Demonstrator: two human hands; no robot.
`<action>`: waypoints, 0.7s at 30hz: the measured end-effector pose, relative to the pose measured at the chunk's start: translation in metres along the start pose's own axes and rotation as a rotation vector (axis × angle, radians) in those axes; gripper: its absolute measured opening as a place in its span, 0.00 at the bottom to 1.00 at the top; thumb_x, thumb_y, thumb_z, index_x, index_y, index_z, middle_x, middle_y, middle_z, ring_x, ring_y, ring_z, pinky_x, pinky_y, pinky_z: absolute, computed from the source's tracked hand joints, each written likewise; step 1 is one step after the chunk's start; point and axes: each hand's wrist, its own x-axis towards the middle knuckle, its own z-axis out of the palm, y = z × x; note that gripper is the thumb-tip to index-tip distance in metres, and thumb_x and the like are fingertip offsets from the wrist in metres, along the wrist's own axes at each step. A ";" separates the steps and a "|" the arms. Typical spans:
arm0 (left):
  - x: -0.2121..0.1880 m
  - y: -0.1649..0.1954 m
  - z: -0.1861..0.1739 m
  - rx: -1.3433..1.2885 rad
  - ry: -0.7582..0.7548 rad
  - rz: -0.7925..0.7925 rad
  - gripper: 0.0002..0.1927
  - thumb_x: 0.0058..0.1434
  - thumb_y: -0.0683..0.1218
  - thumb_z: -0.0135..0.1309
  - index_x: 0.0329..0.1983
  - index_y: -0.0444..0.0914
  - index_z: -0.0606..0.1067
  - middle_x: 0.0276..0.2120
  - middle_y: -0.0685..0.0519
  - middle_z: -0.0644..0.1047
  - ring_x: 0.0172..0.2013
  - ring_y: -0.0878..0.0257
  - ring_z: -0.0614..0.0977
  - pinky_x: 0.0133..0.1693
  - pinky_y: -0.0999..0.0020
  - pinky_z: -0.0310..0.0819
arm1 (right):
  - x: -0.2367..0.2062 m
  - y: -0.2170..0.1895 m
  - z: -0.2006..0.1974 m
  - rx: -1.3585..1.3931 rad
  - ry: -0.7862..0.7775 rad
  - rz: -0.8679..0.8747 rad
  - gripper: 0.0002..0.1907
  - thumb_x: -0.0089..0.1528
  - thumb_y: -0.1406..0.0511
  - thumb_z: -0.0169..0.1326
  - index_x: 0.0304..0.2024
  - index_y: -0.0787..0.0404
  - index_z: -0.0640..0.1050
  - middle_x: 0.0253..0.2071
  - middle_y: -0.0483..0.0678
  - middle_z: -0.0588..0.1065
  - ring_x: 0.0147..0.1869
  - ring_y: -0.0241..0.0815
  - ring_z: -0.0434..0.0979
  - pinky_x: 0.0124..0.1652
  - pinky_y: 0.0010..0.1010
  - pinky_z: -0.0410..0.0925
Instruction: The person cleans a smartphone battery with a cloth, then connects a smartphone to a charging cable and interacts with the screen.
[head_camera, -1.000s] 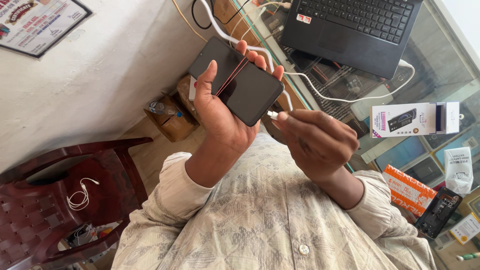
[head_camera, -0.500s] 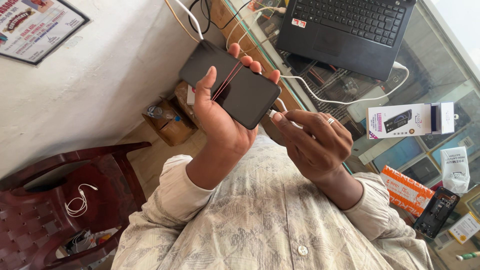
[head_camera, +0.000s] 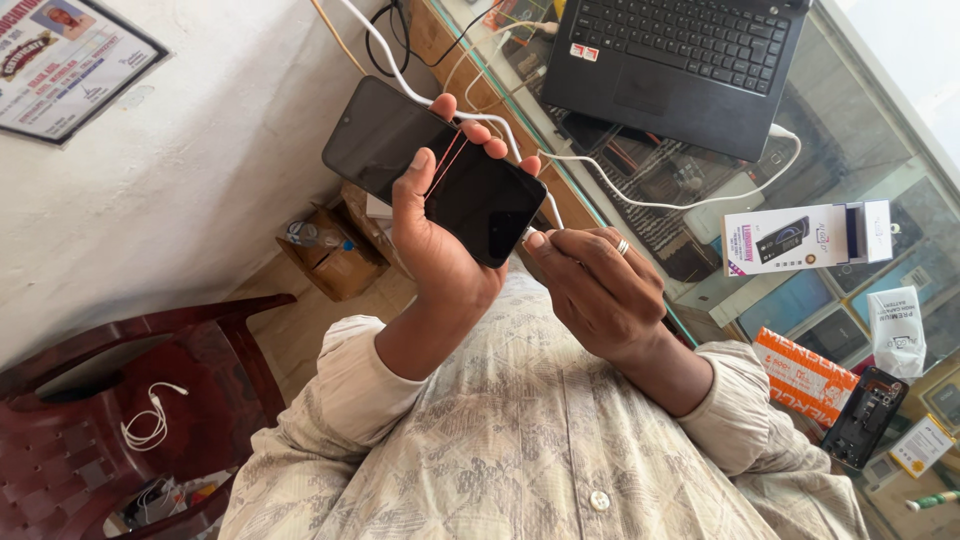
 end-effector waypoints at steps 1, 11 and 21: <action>0.001 0.000 -0.001 0.011 -0.012 -0.013 0.27 0.75 0.53 0.44 0.71 0.35 0.62 0.45 0.49 0.75 0.49 0.60 0.77 0.55 0.47 0.77 | 0.000 0.000 -0.002 0.003 -0.012 0.021 0.09 0.60 0.74 0.68 0.42 0.67 0.83 0.34 0.48 0.76 0.35 0.38 0.79 0.33 0.30 0.71; 0.012 0.015 -0.006 0.094 -0.194 -0.174 0.42 0.72 0.68 0.42 0.70 0.28 0.63 0.44 0.43 0.75 0.47 0.54 0.79 0.51 0.49 0.78 | -0.007 0.009 -0.042 0.299 0.068 0.531 0.09 0.64 0.67 0.65 0.44 0.66 0.82 0.40 0.50 0.80 0.41 0.40 0.82 0.41 0.28 0.73; 0.023 -0.004 0.006 0.227 -0.355 -0.361 0.47 0.70 0.70 0.45 0.70 0.24 0.63 0.47 0.39 0.76 0.48 0.50 0.81 0.49 0.46 0.81 | 0.020 -0.027 -0.127 1.053 0.038 0.294 0.25 0.71 0.52 0.54 0.36 0.70 0.78 0.36 0.54 0.79 0.35 0.45 0.79 0.34 0.31 0.73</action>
